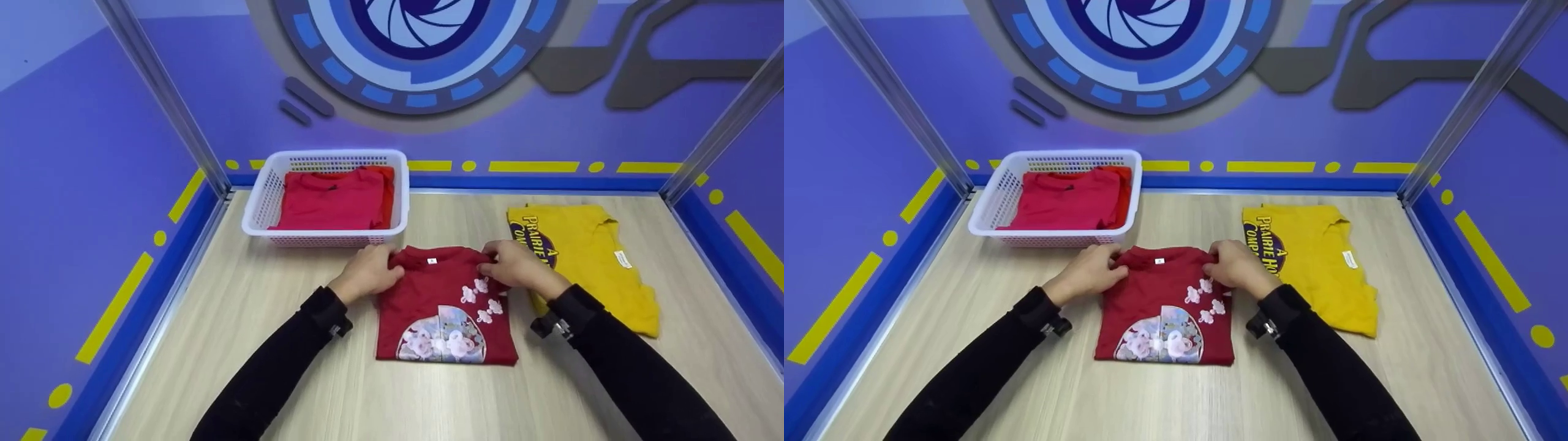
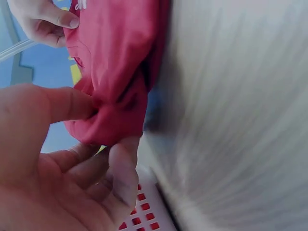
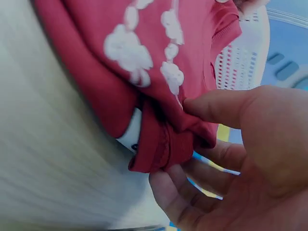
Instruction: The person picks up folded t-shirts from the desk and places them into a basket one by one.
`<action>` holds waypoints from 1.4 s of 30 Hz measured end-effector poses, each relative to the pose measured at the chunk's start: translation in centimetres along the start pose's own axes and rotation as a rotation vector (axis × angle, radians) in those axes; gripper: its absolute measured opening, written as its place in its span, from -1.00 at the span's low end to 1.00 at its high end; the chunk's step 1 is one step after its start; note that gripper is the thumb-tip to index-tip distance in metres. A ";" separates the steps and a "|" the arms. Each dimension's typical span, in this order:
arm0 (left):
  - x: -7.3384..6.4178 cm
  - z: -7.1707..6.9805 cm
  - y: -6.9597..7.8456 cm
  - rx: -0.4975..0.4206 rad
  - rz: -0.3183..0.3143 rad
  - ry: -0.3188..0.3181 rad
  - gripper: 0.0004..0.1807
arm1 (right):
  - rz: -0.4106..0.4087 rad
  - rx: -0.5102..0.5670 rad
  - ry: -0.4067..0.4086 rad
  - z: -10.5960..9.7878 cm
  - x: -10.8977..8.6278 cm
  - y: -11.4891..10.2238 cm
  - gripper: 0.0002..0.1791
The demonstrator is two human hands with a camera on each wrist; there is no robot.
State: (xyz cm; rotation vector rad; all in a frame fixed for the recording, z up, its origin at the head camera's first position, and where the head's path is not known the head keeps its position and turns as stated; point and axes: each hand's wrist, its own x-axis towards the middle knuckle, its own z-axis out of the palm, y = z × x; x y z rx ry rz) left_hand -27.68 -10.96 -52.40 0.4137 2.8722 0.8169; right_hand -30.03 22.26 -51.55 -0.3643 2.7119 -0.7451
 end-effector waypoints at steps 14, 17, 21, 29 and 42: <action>-1.7 -3.9 0.8 -0.101 0.138 0.000 -0.59 | -0.127 -0.062 0.003 -4.0 -1.8 -2.2 -0.81; -2.2 -5.3 0.3 -0.123 0.138 0.019 -0.79 | -0.170 -0.057 -0.014 -5.0 -1.9 -2.8 -0.81; -2.8 -7.7 -0.4 -0.172 0.125 0.056 -0.91 | -0.221 -0.030 -0.019 -6.0 -2.3 -3.9 -0.79; -4.5 -12.6 -1.8 -0.226 0.154 0.173 -0.91 | -0.361 -0.082 0.078 -7.6 -2.5 -8.5 -0.81; -6.7 -19.8 -4.9 -0.276 0.112 0.384 -0.76 | -0.578 -0.070 0.277 -8.5 0.3 -16.6 -0.76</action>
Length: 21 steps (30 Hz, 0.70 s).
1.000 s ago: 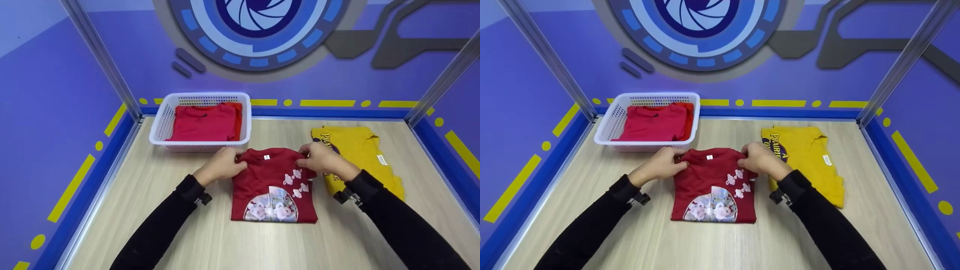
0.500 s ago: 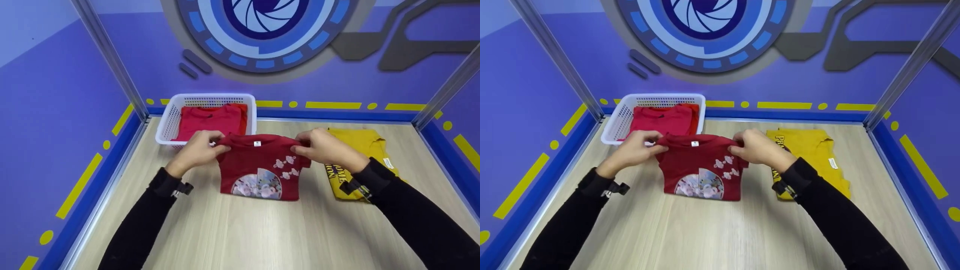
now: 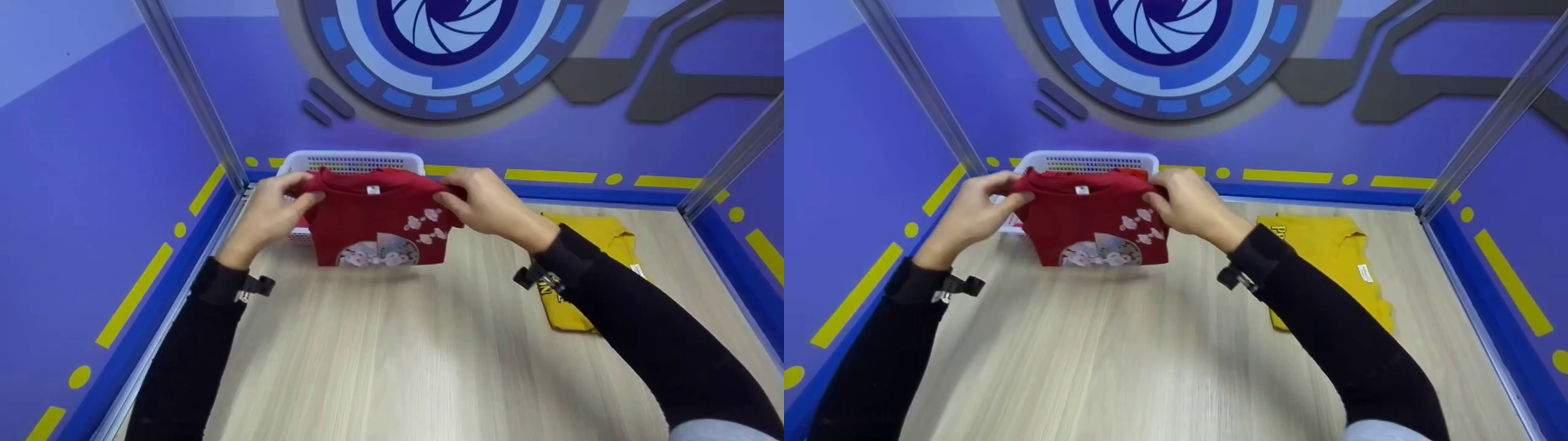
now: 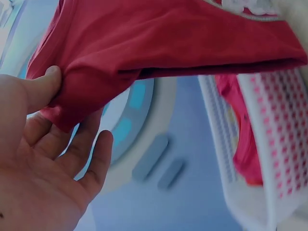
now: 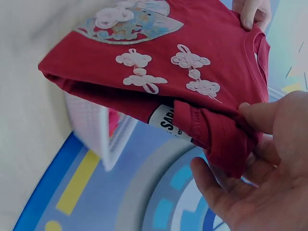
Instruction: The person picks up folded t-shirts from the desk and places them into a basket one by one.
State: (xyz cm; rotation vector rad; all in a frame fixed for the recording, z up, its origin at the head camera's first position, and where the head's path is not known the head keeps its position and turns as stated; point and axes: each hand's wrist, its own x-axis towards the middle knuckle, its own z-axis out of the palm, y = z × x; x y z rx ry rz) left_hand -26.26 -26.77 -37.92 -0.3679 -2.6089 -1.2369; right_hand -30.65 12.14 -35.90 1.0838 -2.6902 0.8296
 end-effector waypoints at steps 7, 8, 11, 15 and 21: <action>3.1 -2.9 -3.0 0.120 -0.024 0.034 -0.78 | 0.032 -0.011 -0.046 2.2 5.7 -0.2 -0.80; 3.5 -3.0 -3.4 0.134 -0.035 0.034 -0.79 | 0.039 -0.017 -0.063 2.7 6.5 0.0 -0.79; 4.4 -3.4 -4.5 0.172 -0.075 0.033 -0.79 | 0.060 -0.012 -0.100 4.1 8.5 0.4 -0.78; 6.1 -3.6 -5.3 0.215 -0.134 0.024 -0.76 | 0.106 0.014 -0.085 5.4 10.6 1.6 -0.75; 9.0 -3.5 -5.7 0.271 -0.210 0.014 -0.70 | 0.186 0.034 -0.027 6.7 12.9 2.9 -0.72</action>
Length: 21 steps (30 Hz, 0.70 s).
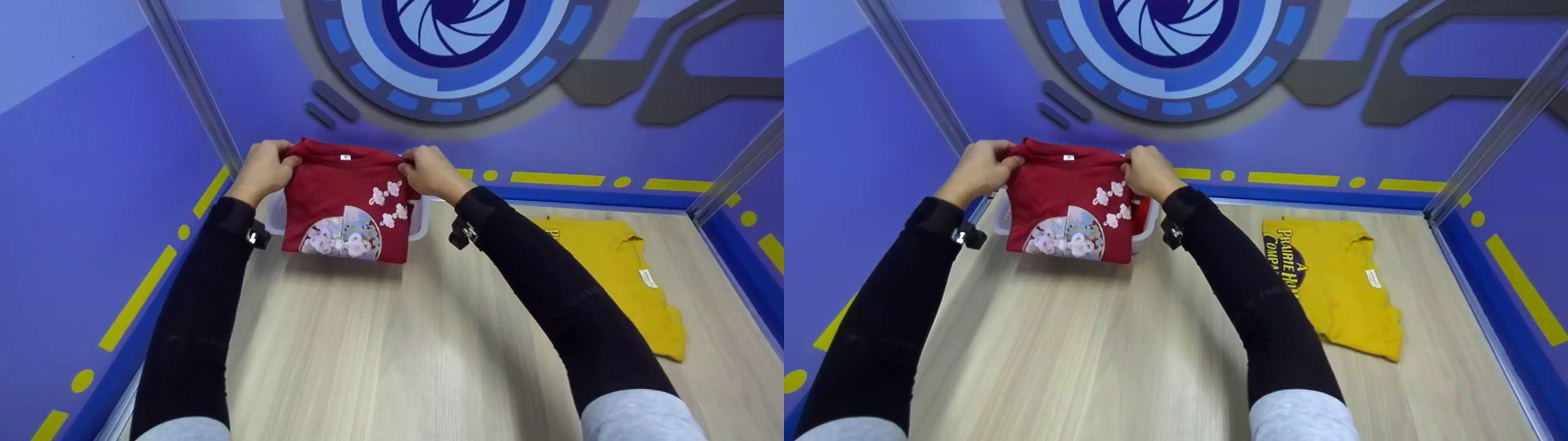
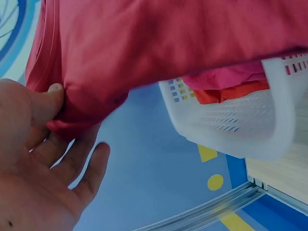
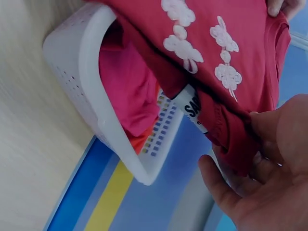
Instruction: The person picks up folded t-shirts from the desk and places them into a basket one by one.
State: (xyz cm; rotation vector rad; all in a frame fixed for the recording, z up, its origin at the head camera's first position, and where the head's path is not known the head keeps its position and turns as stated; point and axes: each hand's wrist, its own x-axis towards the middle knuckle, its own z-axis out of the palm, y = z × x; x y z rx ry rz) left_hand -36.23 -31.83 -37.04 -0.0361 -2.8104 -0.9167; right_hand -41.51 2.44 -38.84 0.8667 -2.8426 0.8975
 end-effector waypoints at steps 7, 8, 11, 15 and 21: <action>2.4 1.9 -0.5 0.023 -0.126 -0.008 -0.58 | -0.015 -0.022 0.006 1.5 1.9 2.0 -0.73; 2.6 2.3 -0.7 0.029 -0.136 -0.022 -0.55 | -0.024 -0.028 0.008 1.7 1.9 2.4 -0.73; 3.0 3.4 -1.3 0.050 -0.139 -0.068 -0.48 | -0.038 -0.057 0.009 2.6 2.0 3.7 -0.72; 3.1 4.2 -2.3 0.066 -0.142 -0.118 -0.49 | -0.009 -0.056 -0.026 4.1 2.2 4.5 -0.70; 3.4 4.8 -3.1 0.088 -0.139 -0.125 -0.53 | 0.046 -0.081 -0.017 5.4 3.0 4.7 -0.75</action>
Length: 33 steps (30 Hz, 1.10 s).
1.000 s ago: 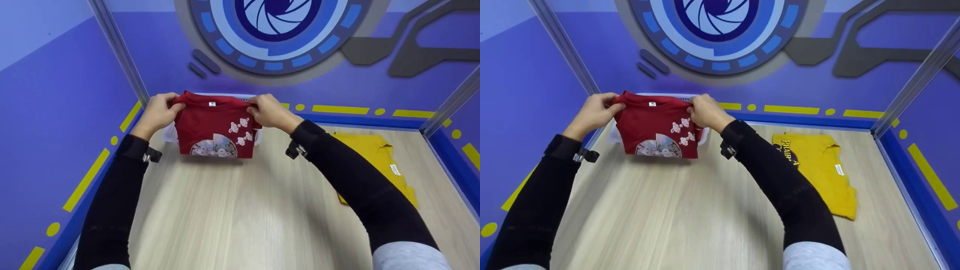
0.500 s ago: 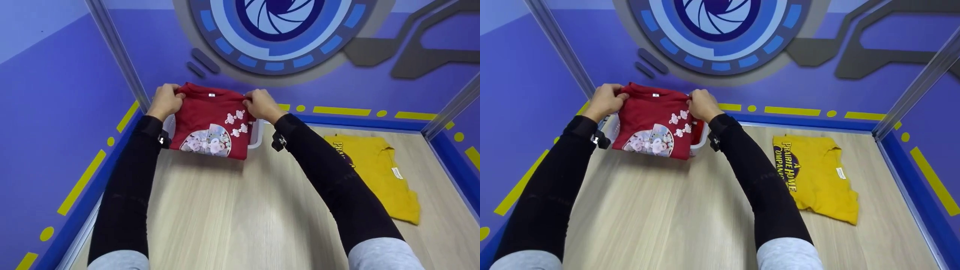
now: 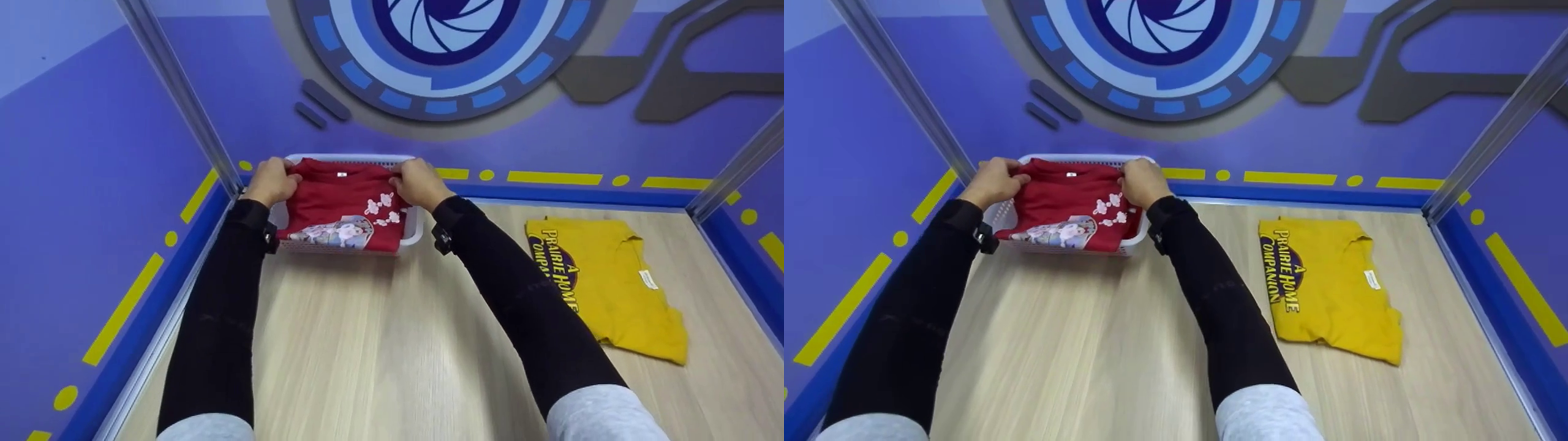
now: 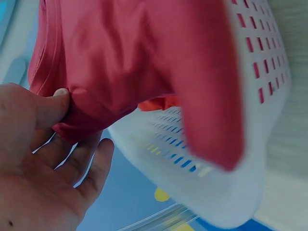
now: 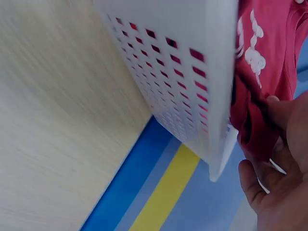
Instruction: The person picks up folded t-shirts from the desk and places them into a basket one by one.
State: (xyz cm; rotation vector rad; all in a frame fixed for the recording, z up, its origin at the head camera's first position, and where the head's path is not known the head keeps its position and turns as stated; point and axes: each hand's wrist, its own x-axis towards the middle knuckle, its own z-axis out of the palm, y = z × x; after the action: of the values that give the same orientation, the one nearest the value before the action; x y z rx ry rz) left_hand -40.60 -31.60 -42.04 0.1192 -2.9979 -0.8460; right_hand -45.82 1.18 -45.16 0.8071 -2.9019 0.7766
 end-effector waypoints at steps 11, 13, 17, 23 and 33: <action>0.5 1.6 -1.1 -0.077 -0.024 -0.037 -0.50 | 0.015 -0.034 0.006 1.8 0.7 0.7 -0.71; 0.5 1.5 -1.2 -0.069 -0.024 -0.031 -0.49 | 0.010 -0.044 0.027 2.1 0.9 0.6 -0.70; 0.9 1.1 -1.1 -0.054 -0.050 -0.015 -0.46 | 0.017 -0.062 0.090 2.2 1.6 0.2 -0.68; 2.1 1.2 0.0 -0.074 -0.087 0.036 -0.45 | 0.072 -0.094 0.179 1.7 2.2 -0.2 -0.68; 3.4 2.9 0.9 -0.031 -0.101 0.024 -0.39 | 0.121 -0.132 0.179 2.6 2.5 0.2 -0.72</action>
State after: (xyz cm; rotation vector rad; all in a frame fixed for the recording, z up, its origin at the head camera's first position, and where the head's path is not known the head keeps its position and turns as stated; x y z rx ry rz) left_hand -44.18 -29.63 -44.04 0.2807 -2.9767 -0.8918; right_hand -47.80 -1.12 -47.17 0.5252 -2.8255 0.6213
